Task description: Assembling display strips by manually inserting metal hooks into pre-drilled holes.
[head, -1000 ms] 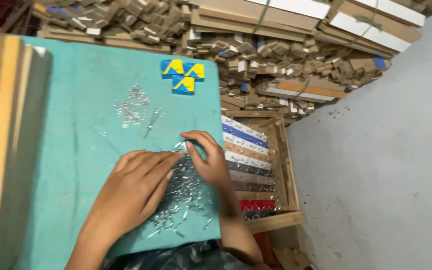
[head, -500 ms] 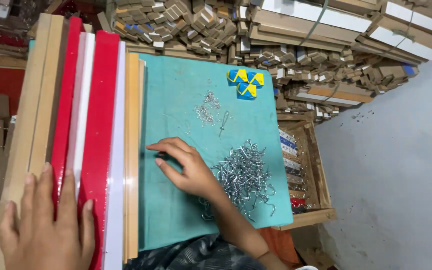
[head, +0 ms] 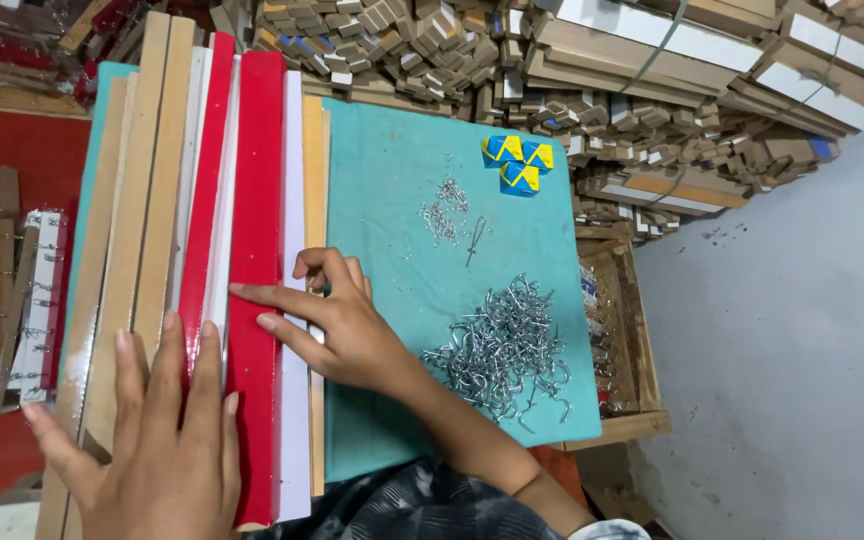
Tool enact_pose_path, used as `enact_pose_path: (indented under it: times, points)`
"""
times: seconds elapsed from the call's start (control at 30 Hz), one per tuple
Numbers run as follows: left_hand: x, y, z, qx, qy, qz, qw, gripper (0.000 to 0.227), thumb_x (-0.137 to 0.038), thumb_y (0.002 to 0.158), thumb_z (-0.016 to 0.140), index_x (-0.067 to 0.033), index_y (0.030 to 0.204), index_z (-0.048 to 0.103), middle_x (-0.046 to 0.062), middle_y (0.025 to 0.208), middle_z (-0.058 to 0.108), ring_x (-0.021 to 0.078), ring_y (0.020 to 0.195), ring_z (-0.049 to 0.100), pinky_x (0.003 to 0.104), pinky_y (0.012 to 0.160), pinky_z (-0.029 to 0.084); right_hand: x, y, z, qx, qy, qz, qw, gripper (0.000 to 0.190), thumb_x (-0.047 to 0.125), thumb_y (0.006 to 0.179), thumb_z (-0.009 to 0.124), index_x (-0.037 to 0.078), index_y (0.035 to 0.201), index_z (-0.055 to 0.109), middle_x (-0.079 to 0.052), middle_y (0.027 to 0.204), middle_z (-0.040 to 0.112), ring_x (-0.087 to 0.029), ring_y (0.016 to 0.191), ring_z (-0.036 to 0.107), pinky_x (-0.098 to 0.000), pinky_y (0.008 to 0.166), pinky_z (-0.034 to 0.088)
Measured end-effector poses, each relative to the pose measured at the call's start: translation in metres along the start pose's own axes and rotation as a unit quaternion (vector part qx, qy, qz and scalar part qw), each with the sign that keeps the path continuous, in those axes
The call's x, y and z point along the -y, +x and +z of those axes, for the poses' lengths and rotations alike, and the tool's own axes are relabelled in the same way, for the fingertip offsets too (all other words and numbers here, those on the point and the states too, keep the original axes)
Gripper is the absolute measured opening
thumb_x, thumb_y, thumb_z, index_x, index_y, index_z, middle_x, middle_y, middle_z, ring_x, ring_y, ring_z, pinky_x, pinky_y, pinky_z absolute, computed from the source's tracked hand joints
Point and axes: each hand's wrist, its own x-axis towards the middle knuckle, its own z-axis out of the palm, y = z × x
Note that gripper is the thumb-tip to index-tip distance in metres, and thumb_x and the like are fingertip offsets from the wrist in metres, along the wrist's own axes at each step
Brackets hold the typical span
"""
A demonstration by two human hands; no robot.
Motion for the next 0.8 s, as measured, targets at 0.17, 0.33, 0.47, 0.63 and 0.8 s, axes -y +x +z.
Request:
enact_pose_path:
  times: [0.17, 0.33, 0.47, 0.63, 0.8]
  points:
    - [0.006, -0.001, 0.001, 0.014, 0.062, -0.082, 0.995, 0.091, -0.031, 0.095, 0.07, -0.0227, 0.182, 0.046, 0.021, 0.15, 0.068, 0.0434, 0.167, 0.052, 0.075, 0.126, -0.02, -0.002, 0.013, -0.013, 0.072, 0.065, -0.012, 0.995, 0.044, 0.04, 0.113, 0.046, 0.033, 0.156, 0.045, -0.004, 0.113, 0.043, -0.022, 0.122, 0.047, -0.036, 0.111, 0.03]
    - [0.008, -0.007, 0.016, -0.098, 0.12, -0.027, 0.988, 0.054, -0.014, 0.117, 0.084, -0.0177, 0.17, 0.076, 0.015, 0.126, 0.073, 0.0495, 0.15, 0.071, 0.083, 0.121, -0.005, -0.005, 0.022, -0.024, 0.069, 0.203, 0.039, 0.976, 0.054, 0.037, 0.107, 0.057, 0.026, 0.157, 0.042, -0.008, 0.13, 0.048, -0.022, 0.119, 0.049, -0.0342, 0.1, 0.048]
    - [-0.002, 0.014, 0.002, -0.174, 0.211, -0.018, 0.962, 0.048, -0.032, 0.102, 0.071, -0.0194, 0.148, 0.078, 0.0, 0.103, 0.073, 0.0229, 0.133, 0.06, 0.032, 0.112, 0.055, -0.017, 0.022, -0.018, 0.057, 0.245, 0.04, 0.967, 0.052, 0.027, 0.107, 0.057, 0.018, 0.156, 0.041, -0.008, 0.136, 0.044, -0.016, 0.129, 0.047, -0.0263, 0.098, 0.047]
    - [-0.009, 0.007, -0.006, -0.187, 0.021, -0.052, 0.981, 0.048, -0.02, 0.107, 0.075, -0.0058, 0.153, 0.075, 0.011, 0.12, 0.075, 0.0339, 0.125, 0.067, 0.046, 0.096, 0.058, -0.024, 0.022, -0.018, 0.034, 0.259, 0.023, 0.965, 0.05, 0.026, 0.109, 0.056, 0.018, 0.157, 0.041, -0.007, 0.139, 0.041, -0.012, 0.11, 0.049, -0.0247, 0.096, 0.046]
    - [-0.027, 0.009, -0.034, -0.203, -0.115, -0.026, 0.972, 0.045, -0.007, 0.107, 0.08, 0.0092, 0.149, 0.074, 0.015, 0.108, 0.072, 0.0335, 0.105, 0.065, 0.044, 0.104, 0.05, -0.019, 0.026, -0.035, -0.016, 0.258, 0.005, 0.966, 0.044, 0.027, 0.111, 0.05, 0.014, 0.153, 0.045, -0.008, 0.135, 0.043, -0.014, 0.116, 0.049, -0.0278, 0.107, 0.044]
